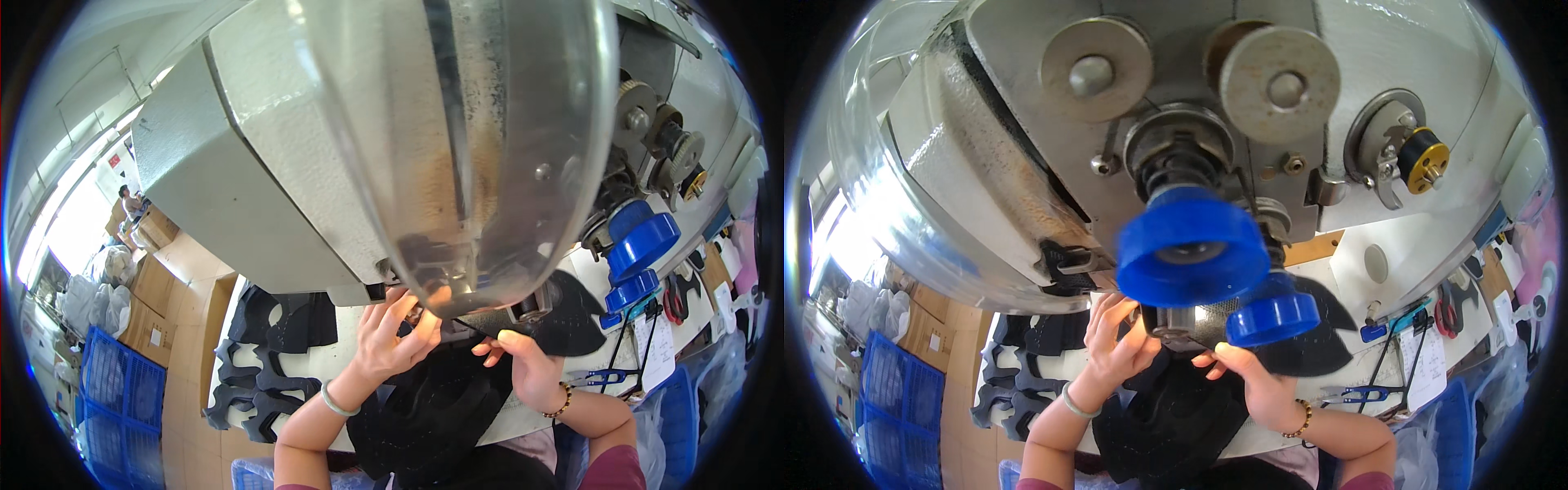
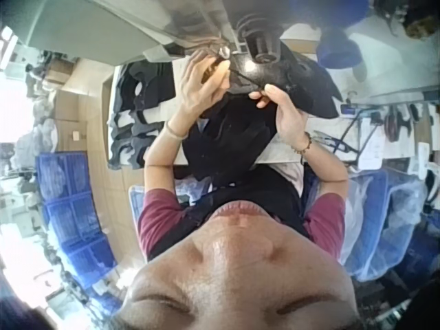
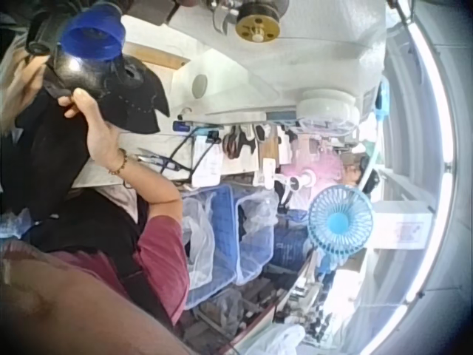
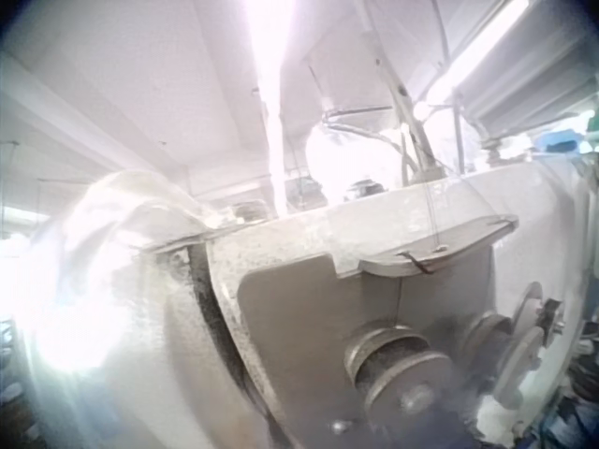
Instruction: The person stitches shoe upper components together using a sewing machine, guiding and aligning the pieces under the needle by hand.
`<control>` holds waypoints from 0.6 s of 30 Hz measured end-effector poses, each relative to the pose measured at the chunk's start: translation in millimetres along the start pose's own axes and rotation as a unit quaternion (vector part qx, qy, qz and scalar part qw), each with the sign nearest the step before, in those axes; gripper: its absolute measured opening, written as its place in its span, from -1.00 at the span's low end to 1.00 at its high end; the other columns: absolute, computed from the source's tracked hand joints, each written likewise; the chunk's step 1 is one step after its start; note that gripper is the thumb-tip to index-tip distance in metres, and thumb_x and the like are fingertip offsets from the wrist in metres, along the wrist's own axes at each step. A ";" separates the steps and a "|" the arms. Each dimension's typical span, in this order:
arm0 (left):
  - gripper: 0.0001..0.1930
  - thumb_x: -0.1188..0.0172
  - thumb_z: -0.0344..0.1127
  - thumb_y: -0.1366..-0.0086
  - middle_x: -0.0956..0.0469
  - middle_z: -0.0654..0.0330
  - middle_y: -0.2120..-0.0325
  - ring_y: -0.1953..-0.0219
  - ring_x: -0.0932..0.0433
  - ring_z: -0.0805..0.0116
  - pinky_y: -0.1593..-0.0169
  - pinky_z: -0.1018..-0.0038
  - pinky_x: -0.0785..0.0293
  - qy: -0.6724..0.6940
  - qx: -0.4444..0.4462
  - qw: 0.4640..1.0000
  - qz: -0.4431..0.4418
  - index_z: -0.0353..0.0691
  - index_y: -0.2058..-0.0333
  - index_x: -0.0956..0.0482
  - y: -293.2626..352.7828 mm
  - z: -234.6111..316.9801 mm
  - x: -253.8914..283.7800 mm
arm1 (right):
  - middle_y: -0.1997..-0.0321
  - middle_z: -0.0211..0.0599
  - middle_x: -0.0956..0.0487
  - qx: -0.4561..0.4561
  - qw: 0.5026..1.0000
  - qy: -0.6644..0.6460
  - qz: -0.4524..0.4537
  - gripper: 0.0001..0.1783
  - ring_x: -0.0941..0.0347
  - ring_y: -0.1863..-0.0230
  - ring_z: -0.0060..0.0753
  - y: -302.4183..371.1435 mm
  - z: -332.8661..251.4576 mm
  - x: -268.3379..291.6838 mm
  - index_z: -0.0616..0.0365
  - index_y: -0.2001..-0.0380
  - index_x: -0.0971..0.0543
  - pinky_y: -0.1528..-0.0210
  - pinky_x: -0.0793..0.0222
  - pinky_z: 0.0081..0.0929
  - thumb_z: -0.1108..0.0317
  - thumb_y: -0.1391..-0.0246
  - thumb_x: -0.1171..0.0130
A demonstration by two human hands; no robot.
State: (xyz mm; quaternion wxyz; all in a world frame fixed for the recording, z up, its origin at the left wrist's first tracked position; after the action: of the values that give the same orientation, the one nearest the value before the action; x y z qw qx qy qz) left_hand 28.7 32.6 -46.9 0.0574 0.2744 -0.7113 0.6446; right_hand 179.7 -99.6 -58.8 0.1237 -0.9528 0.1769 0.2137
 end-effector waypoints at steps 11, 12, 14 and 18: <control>-0.83 -0.26 -0.43 0.04 -0.50 0.09 0.36 0.50 -0.50 0.22 0.47 0.43 -0.41 0.120 0.101 0.987 0.015 -0.27 0.41 -0.50 -0.8 -6.3 -7.6 | 0.24 -0.16 -0.56 -0.044 0.988 0.104 -0.104 -0.59 -0.44 0.16 -0.41 2.9 9.3 4.0 0.34 0.12 -0.47 0.09 -0.32 -0.43 0.20 -0.28 0.19; -0.83 -0.25 -0.43 0.03 -0.50 0.07 0.37 0.49 -0.50 0.19 0.46 0.40 -0.42 0.136 0.132 0.982 -0.004 -0.29 0.41 -0.50 -0.3 -6.8 -6.6 | 0.24 -0.16 -0.56 -0.044 0.988 0.105 -0.103 -0.59 -0.44 0.16 -0.41 1.6 9.4 4.4 0.34 0.12 -0.47 0.09 -0.32 -0.43 0.20 -0.28 0.19; -0.82 -0.24 -0.43 0.01 -0.53 0.10 0.46 0.54 -0.53 0.23 0.47 0.42 -0.45 0.138 0.131 0.982 0.001 -0.30 0.39 -0.49 -4.1 -6.8 -4.1 | 0.24 -0.18 -0.56 -0.053 0.986 0.125 -0.102 -0.61 -0.44 0.17 -0.42 -3.0 11.9 6.7 0.35 0.12 -0.47 0.03 -0.29 -0.44 0.22 -0.28 0.18; -0.81 -0.24 -0.41 -0.01 -0.52 0.23 0.64 0.69 -0.52 0.37 0.53 0.53 -0.45 0.163 0.189 0.968 -0.027 -0.28 0.36 -0.49 -7.5 -5.5 -1.8 | 0.23 -0.27 -0.59 -0.043 0.993 0.084 -0.069 -0.65 -0.48 0.17 -0.55 -6.7 13.0 4.7 0.33 0.19 -0.53 0.01 -0.36 -0.54 0.23 -0.27 0.11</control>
State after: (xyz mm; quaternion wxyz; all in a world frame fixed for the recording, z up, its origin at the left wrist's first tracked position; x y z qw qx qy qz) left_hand 32.3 38.3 -40.1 0.1370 0.1904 -0.5498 0.8017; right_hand 181.6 -90.8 -71.2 0.0821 -0.9816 0.1115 0.1312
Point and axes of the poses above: each hand's wrist, its own y-axis away from the middle knuckle, its own x-axis out of the back of the hand, z = x × y, the point moved 1 cm from there along -y, towards the middle knuckle
